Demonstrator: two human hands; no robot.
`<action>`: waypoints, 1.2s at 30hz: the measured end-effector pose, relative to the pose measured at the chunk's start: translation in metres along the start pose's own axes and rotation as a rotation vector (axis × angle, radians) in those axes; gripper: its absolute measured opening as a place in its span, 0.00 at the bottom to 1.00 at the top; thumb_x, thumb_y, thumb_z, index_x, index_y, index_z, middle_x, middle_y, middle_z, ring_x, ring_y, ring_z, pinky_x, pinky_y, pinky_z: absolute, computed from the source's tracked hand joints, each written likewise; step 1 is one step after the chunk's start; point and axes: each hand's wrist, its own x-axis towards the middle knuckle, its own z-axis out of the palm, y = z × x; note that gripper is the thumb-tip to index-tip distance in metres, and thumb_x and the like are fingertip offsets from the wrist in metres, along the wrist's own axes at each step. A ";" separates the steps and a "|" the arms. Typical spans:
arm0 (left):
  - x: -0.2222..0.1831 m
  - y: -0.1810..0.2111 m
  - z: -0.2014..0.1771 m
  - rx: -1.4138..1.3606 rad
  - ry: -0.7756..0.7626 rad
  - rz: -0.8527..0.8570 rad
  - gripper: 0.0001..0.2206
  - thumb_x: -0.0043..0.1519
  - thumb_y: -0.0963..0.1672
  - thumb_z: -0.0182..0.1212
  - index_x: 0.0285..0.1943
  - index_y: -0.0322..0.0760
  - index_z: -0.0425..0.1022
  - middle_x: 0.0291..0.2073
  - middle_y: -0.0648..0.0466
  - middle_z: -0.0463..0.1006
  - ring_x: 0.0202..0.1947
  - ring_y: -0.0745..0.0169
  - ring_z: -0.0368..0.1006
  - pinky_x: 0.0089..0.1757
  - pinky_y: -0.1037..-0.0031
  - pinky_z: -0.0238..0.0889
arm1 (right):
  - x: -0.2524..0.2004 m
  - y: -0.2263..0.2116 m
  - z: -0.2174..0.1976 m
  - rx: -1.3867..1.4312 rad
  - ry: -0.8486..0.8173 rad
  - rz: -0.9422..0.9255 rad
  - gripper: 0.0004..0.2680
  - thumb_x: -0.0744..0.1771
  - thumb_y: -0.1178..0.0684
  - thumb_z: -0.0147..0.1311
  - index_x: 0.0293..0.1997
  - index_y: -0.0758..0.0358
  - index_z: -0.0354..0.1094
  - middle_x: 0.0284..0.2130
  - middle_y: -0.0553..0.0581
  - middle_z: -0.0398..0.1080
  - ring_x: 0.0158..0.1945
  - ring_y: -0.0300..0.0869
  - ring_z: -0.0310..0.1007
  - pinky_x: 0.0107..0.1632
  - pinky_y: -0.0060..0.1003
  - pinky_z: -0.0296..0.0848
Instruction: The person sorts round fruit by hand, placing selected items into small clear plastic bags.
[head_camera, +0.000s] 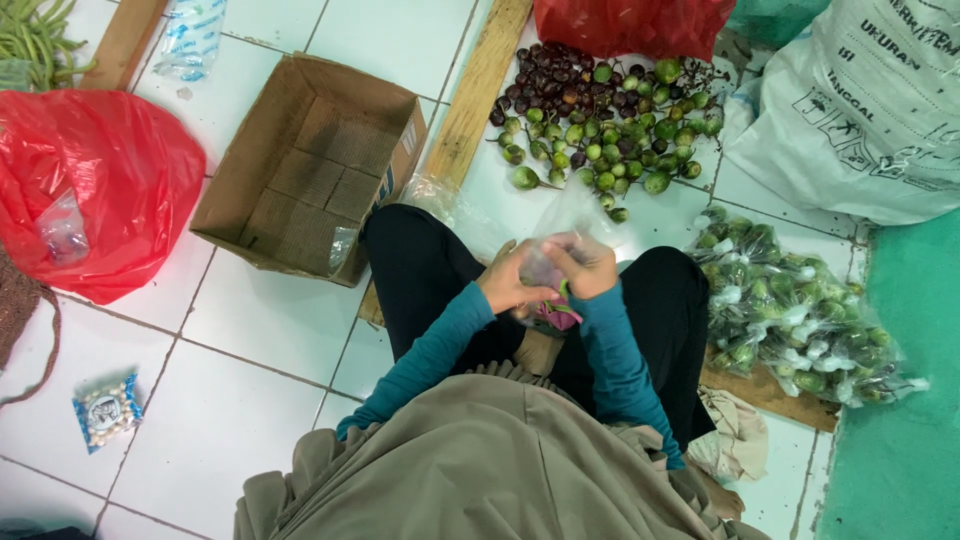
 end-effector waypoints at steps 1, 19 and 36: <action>-0.002 0.013 -0.006 -0.002 0.000 0.001 0.40 0.45 0.61 0.79 0.63 0.50 0.67 0.57 0.45 0.78 0.62 0.35 0.68 0.71 0.49 0.40 | 0.004 -0.017 -0.007 -0.002 0.000 0.000 0.04 0.63 0.60 0.71 0.37 0.64 0.80 0.18 0.56 0.70 0.25 0.38 0.69 0.33 0.33 0.72; -0.025 0.012 -0.005 0.060 -0.114 -0.080 0.25 0.67 0.52 0.62 0.56 0.20 0.75 0.44 0.27 0.80 0.50 0.27 0.76 0.49 0.49 0.71 | 0.010 -0.044 -0.053 -0.448 -0.080 -0.202 0.07 0.66 0.51 0.71 0.38 0.62 0.79 0.30 0.58 0.77 0.36 0.54 0.76 0.39 0.47 0.72; -0.038 -0.046 0.029 -0.556 -0.366 -0.103 0.10 0.69 0.41 0.59 0.56 0.41 0.82 0.36 0.53 0.85 0.39 0.69 0.79 0.40 0.80 0.72 | -0.038 0.002 -0.040 0.041 -0.107 -0.073 0.07 0.63 0.61 0.70 0.41 0.69 0.80 0.36 0.62 0.78 0.39 0.45 0.76 0.46 0.43 0.75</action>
